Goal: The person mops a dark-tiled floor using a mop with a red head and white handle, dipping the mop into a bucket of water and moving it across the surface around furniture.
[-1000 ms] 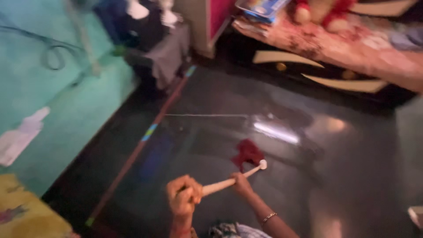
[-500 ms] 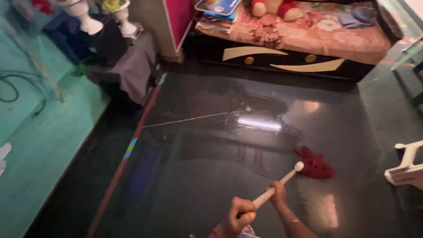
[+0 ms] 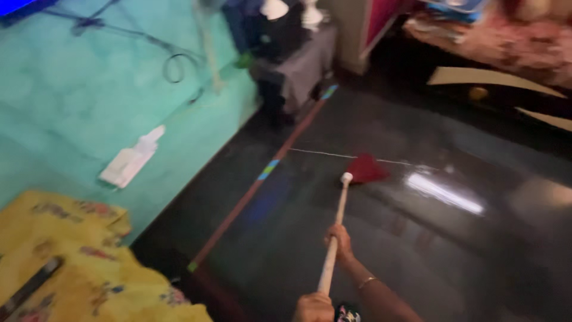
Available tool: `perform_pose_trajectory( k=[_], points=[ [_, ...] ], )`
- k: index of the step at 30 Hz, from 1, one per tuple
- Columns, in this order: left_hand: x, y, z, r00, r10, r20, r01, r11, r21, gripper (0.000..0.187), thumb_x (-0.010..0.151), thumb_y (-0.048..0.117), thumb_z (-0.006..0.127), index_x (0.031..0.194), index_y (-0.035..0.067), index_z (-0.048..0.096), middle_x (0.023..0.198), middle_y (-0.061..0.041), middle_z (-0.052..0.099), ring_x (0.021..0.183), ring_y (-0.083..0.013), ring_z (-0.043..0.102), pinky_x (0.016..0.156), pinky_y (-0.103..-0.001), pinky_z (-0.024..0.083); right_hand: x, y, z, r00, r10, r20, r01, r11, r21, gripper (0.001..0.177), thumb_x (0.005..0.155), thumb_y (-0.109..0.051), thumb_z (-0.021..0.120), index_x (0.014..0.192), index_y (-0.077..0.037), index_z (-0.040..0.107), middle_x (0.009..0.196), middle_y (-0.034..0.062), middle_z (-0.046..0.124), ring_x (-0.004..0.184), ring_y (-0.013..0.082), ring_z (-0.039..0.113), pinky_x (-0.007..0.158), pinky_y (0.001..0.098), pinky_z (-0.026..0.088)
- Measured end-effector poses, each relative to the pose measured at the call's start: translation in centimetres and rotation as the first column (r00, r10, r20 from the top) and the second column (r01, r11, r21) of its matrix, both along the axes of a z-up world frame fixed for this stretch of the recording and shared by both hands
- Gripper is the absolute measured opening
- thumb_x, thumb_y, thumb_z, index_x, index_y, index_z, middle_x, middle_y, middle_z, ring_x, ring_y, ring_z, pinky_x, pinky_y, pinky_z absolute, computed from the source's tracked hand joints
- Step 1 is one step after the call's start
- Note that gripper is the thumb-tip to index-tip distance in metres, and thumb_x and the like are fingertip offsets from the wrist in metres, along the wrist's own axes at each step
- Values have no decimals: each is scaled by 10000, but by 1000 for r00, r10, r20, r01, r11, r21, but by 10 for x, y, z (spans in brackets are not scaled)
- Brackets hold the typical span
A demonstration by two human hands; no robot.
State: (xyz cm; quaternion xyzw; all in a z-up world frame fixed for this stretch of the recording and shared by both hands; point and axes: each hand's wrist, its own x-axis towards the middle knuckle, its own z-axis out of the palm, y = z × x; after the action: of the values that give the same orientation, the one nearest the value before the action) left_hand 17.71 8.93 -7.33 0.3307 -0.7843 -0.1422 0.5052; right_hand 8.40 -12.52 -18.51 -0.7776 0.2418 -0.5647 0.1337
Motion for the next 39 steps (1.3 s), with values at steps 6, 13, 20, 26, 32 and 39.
perform_pose_trajectory(
  k=[6,13,20,26,32,39],
  points=[
    [79,19,-64,978,203,54,-205,978,41,277,881,171,649,673,81,488,651,-86,570,684,-248,707,685,-379,594,165,14,5,542,81,837,-731,-445,517,142,925,-183,657,1002,-83,591,835,84,580,712,200,605,666,390,570],
    [142,49,-39,940,340,39,-342,937,67,282,899,166,650,672,78,507,633,-76,590,641,-232,708,659,-365,605,257,58,6,534,837,115,-488,194,851,243,690,-59,739,914,-116,664,932,82,654,858,248,665,750,363,585],
    [160,76,47,913,397,-93,-401,916,-33,290,917,162,651,671,75,525,615,-65,609,599,-216,709,634,-352,615,266,75,9,326,706,-628,-420,704,573,311,714,-82,817,991,-194,732,1113,57,703,1099,299,665,909,408,549],
    [86,78,132,908,331,-259,-373,918,-134,297,932,158,652,670,72,540,600,-56,625,562,-203,709,612,-340,624,155,77,20,478,652,-588,-298,750,590,359,678,-110,837,1002,-209,718,1138,31,684,1139,291,631,959,413,517],
    [-19,94,173,946,176,-272,-201,977,-67,298,947,179,653,684,74,561,613,-44,658,560,-198,734,578,-323,614,-15,101,8,731,467,-498,-192,841,507,278,664,-131,854,886,-157,689,991,53,712,1042,320,638,908,427,521],
    [-158,102,176,964,-87,-251,91,996,7,505,1033,443,560,659,105,583,575,-21,583,511,-181,643,529,-332,504,-246,176,13,847,41,-530,321,755,572,275,656,-64,780,904,-174,732,969,121,670,951,347,655,833,418,537]
  ],
)
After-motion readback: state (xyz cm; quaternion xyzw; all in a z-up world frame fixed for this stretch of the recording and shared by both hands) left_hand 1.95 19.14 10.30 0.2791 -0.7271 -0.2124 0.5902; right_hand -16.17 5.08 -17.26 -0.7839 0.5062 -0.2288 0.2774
